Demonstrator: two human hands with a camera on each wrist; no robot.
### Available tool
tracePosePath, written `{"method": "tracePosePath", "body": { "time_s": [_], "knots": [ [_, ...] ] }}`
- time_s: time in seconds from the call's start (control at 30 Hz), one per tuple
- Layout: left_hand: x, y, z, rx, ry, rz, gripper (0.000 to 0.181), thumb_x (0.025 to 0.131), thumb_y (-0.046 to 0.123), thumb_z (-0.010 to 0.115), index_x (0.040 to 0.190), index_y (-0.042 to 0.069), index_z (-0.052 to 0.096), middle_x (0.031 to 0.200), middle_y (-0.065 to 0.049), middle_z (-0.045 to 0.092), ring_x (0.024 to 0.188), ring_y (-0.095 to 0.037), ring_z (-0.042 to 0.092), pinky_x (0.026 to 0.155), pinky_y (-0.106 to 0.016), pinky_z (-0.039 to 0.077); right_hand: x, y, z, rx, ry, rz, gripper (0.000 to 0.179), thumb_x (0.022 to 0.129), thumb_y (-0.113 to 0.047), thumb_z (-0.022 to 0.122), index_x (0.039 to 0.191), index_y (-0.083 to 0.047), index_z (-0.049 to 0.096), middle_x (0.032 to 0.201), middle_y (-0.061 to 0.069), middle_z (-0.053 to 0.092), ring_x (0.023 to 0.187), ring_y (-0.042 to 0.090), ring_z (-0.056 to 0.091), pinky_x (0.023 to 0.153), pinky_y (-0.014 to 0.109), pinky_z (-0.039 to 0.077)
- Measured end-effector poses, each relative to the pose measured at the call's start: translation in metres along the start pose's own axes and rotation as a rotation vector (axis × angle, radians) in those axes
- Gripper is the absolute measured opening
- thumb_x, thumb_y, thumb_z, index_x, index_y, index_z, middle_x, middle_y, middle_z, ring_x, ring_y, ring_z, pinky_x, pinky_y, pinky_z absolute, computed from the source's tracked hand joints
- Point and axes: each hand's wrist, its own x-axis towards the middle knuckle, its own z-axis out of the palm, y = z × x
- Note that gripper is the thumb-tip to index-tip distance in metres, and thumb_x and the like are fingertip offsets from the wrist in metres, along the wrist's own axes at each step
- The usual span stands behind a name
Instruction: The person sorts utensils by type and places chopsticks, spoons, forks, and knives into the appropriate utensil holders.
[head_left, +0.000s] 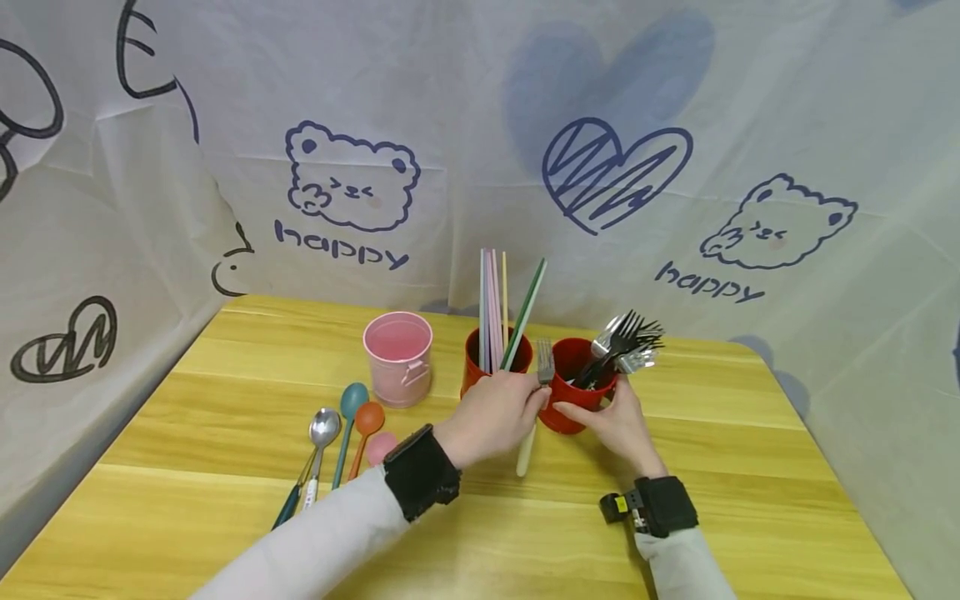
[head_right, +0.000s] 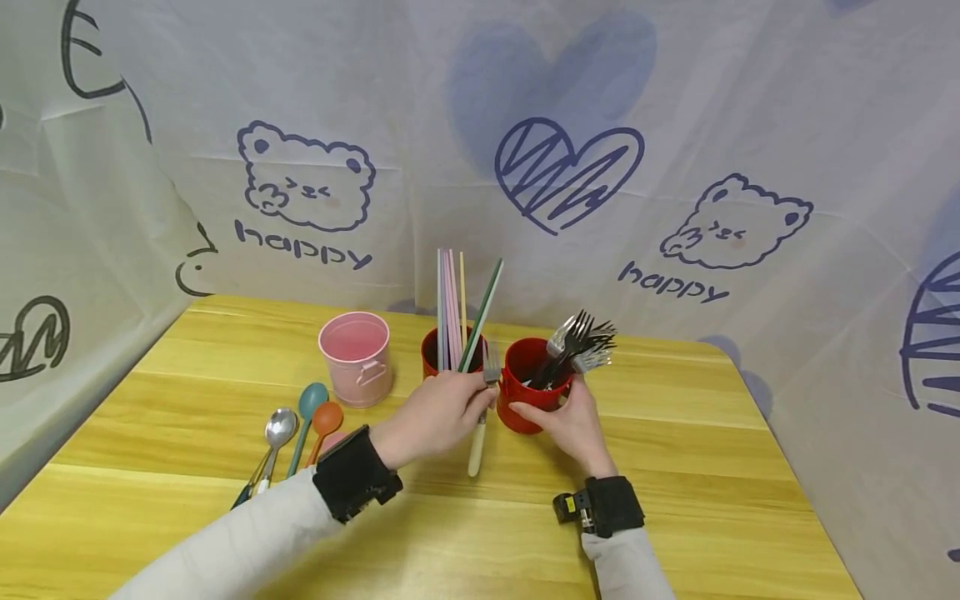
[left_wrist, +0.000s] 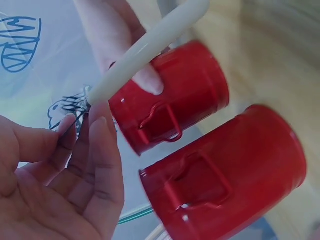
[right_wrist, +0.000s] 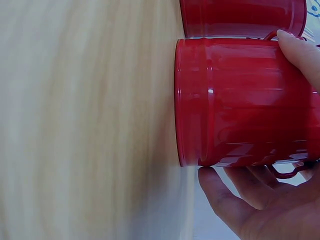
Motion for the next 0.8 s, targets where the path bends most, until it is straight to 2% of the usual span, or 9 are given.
{"method": "tracePosePath", "body": {
  "time_s": [0.2, 0.37, 0.6, 0.8],
  "knots": [
    [0.01, 0.007, -0.008, 0.011, 0.056, 0.056, 0.026, 0.106, 0.026, 0.052, 0.089, 0.01, 0.063, 0.066, 0.003, 0.047, 0.061, -0.011, 0.05, 0.058, -0.021, 0.041, -0.001, -0.001, -0.001, 0.019, -0.002, -0.016, 0.091, 0.08, -0.023, 0.086, 0.152, -0.014, 0.031, 0.152, 0.014, 0.048, 0.134, 0.034, 0.051, 0.114, 0.055, 0.042],
    [0.019, 0.011, -0.018, 0.008, 0.102, 0.086, 0.027, 0.106, 0.026, 0.05, 0.092, 0.009, 0.065, 0.066, 0.002, 0.05, 0.061, -0.012, 0.052, 0.059, -0.02, 0.044, 0.001, -0.001, -0.001, -0.01, -0.004, -0.003, 0.091, 0.081, -0.025, 0.086, 0.152, -0.013, 0.031, 0.152, 0.014, 0.048, 0.135, 0.034, 0.05, 0.115, 0.055, 0.041],
    [0.032, 0.015, -0.034, -0.032, 0.139, 0.091, 0.027, 0.107, 0.027, 0.05, 0.098, 0.006, 0.066, 0.07, -0.001, 0.055, 0.062, -0.013, 0.054, 0.058, -0.018, 0.044, 0.002, -0.001, 0.0, -0.024, -0.005, -0.002, 0.091, 0.081, -0.025, 0.086, 0.152, -0.012, 0.031, 0.152, 0.015, 0.048, 0.135, 0.035, 0.049, 0.116, 0.055, 0.04],
    [0.041, 0.019, -0.038, -0.069, 0.18, 0.101, 0.027, 0.107, 0.027, 0.049, 0.103, 0.006, 0.065, 0.071, -0.002, 0.054, 0.06, -0.014, 0.053, 0.054, -0.016, 0.042, 0.001, -0.001, -0.001, -0.019, -0.005, 0.016, 0.092, 0.08, -0.025, 0.086, 0.152, -0.012, 0.03, 0.152, 0.015, 0.047, 0.136, 0.035, 0.048, 0.116, 0.056, 0.039]
  ]
}}
